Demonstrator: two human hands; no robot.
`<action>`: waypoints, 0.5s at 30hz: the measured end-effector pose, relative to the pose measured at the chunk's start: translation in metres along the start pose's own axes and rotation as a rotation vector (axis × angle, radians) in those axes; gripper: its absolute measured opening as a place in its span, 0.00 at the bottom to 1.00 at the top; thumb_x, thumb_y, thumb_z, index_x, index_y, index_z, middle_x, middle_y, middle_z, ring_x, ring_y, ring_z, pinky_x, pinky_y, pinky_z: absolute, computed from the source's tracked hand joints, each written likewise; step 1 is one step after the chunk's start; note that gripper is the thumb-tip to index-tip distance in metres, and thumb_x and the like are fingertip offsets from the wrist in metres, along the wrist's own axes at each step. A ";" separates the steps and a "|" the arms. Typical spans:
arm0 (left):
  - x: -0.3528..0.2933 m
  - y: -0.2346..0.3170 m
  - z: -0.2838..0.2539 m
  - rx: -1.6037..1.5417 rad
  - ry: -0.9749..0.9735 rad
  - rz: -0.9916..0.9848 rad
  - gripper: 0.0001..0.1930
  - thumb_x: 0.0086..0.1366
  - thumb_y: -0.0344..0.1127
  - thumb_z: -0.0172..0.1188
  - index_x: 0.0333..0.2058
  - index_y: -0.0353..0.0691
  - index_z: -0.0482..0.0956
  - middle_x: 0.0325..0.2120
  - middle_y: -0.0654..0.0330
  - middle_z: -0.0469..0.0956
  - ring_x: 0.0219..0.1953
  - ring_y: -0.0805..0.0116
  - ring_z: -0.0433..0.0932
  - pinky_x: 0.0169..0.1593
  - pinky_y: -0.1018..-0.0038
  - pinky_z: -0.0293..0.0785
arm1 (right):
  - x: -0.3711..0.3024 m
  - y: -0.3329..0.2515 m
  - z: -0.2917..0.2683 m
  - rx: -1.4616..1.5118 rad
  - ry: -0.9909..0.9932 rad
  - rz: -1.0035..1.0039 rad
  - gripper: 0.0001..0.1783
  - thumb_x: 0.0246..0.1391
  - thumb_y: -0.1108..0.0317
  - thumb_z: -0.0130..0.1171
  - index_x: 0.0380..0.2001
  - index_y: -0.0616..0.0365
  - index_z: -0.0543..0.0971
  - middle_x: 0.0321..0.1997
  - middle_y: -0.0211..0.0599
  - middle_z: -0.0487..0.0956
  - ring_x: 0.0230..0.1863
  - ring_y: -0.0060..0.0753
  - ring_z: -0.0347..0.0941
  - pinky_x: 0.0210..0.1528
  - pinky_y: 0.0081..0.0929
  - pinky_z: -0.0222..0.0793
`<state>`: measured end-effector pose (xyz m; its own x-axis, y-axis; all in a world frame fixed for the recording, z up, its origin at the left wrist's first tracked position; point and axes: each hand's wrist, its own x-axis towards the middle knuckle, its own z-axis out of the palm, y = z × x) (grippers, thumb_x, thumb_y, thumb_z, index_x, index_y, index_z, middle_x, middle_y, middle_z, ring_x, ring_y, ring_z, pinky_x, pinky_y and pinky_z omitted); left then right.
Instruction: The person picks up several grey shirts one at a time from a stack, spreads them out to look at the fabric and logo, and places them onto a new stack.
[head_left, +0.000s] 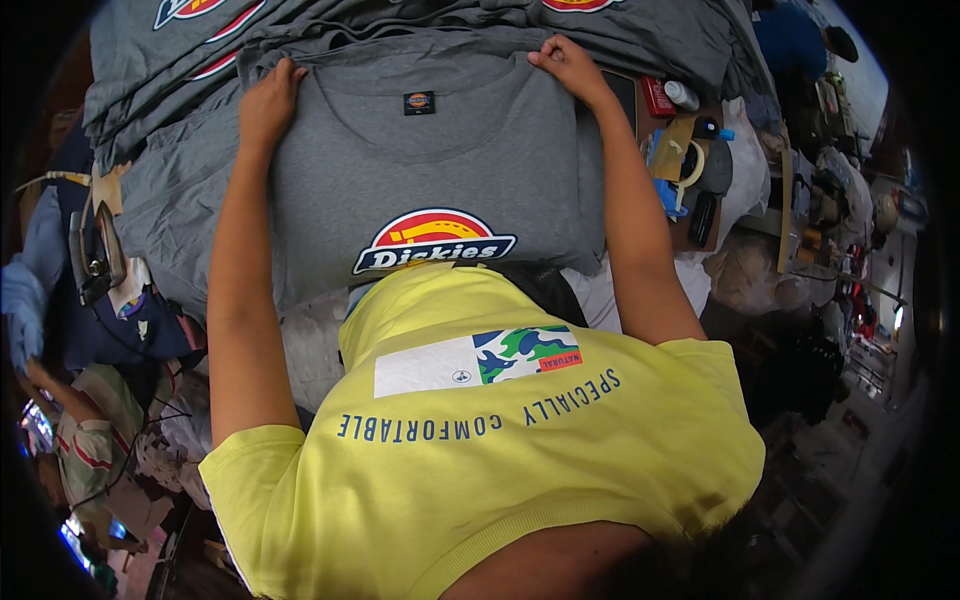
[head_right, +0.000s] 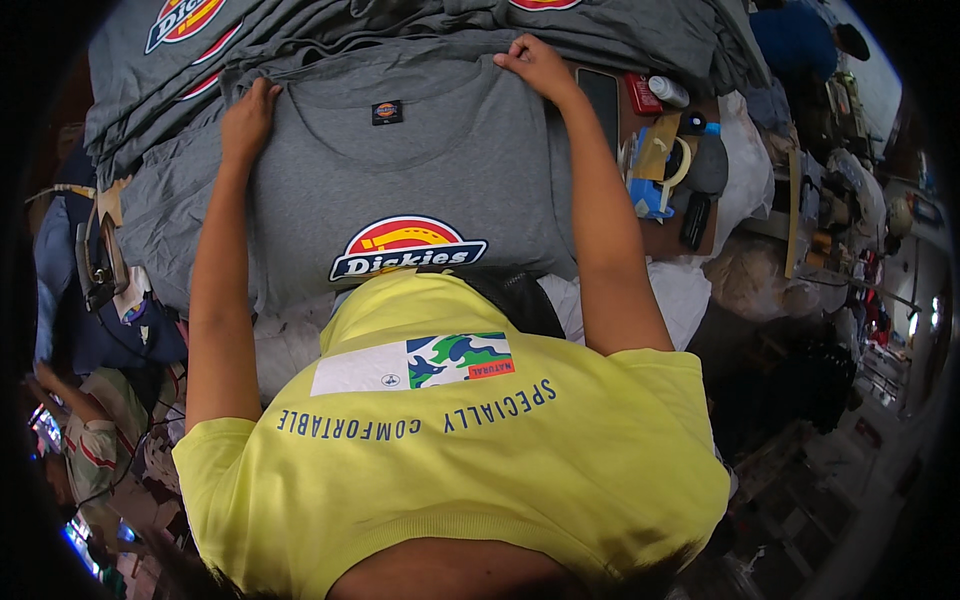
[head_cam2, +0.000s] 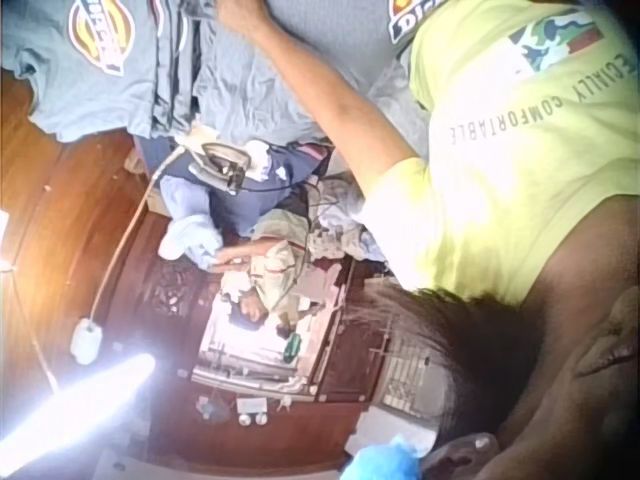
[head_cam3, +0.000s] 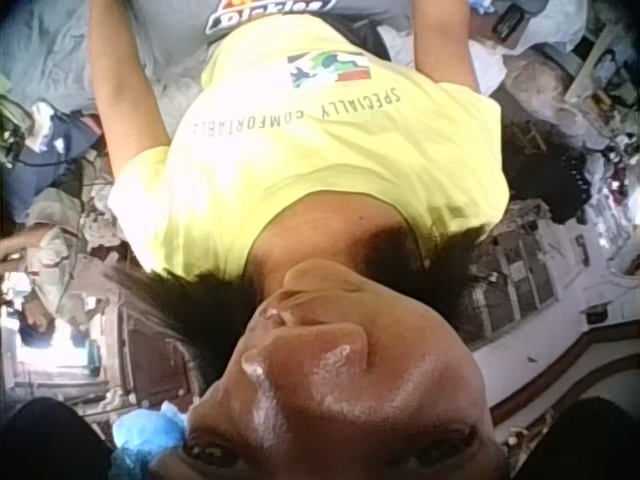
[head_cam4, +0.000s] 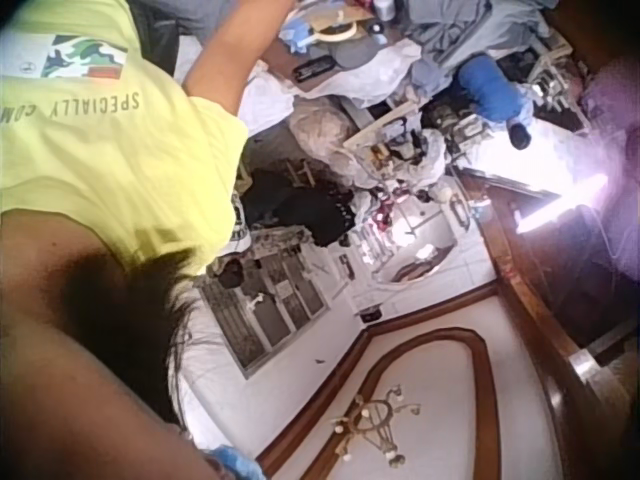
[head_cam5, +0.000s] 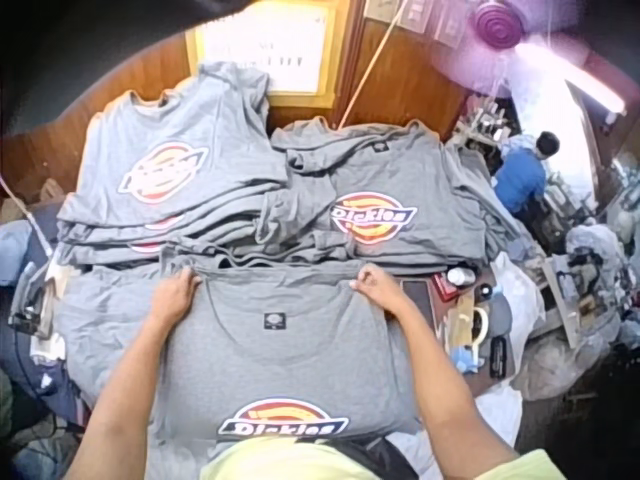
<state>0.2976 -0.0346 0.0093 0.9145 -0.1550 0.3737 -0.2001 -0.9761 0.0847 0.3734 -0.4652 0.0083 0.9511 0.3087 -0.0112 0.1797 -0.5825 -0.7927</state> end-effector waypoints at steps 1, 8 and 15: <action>-0.002 0.000 -0.001 0.002 0.010 -0.003 0.12 0.62 0.45 0.45 0.31 0.42 0.65 0.24 0.54 0.75 0.24 0.52 0.74 0.25 0.63 0.69 | -0.001 -0.004 0.003 -0.017 0.001 0.025 0.19 0.40 0.52 0.63 0.21 0.55 0.71 0.15 0.21 0.63 0.18 0.16 0.56 0.21 0.18 0.53; 0.005 0.001 -0.014 0.123 0.008 0.051 0.12 0.62 0.45 0.44 0.31 0.43 0.65 0.24 0.56 0.75 0.24 0.55 0.75 0.25 0.64 0.69 | 0.005 -0.017 -0.002 -0.462 0.225 -0.042 0.28 0.41 0.38 0.55 0.20 0.55 0.73 0.13 0.35 0.71 0.17 0.30 0.67 0.23 0.29 0.60; 0.014 -0.003 -0.001 0.263 -0.082 0.093 0.11 0.62 0.44 0.44 0.34 0.43 0.66 0.29 0.59 0.75 0.31 0.60 0.75 0.34 0.63 0.68 | 0.004 0.006 0.032 -0.807 0.454 -0.203 0.25 0.46 0.41 0.49 0.21 0.54 0.72 0.21 0.36 0.75 0.27 0.38 0.72 0.32 0.39 0.63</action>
<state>0.3103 -0.0340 0.0153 0.9239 -0.2475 0.2920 -0.1965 -0.9613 -0.1931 0.3701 -0.4436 -0.0163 0.8591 0.2381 0.4530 0.3101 -0.9464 -0.0908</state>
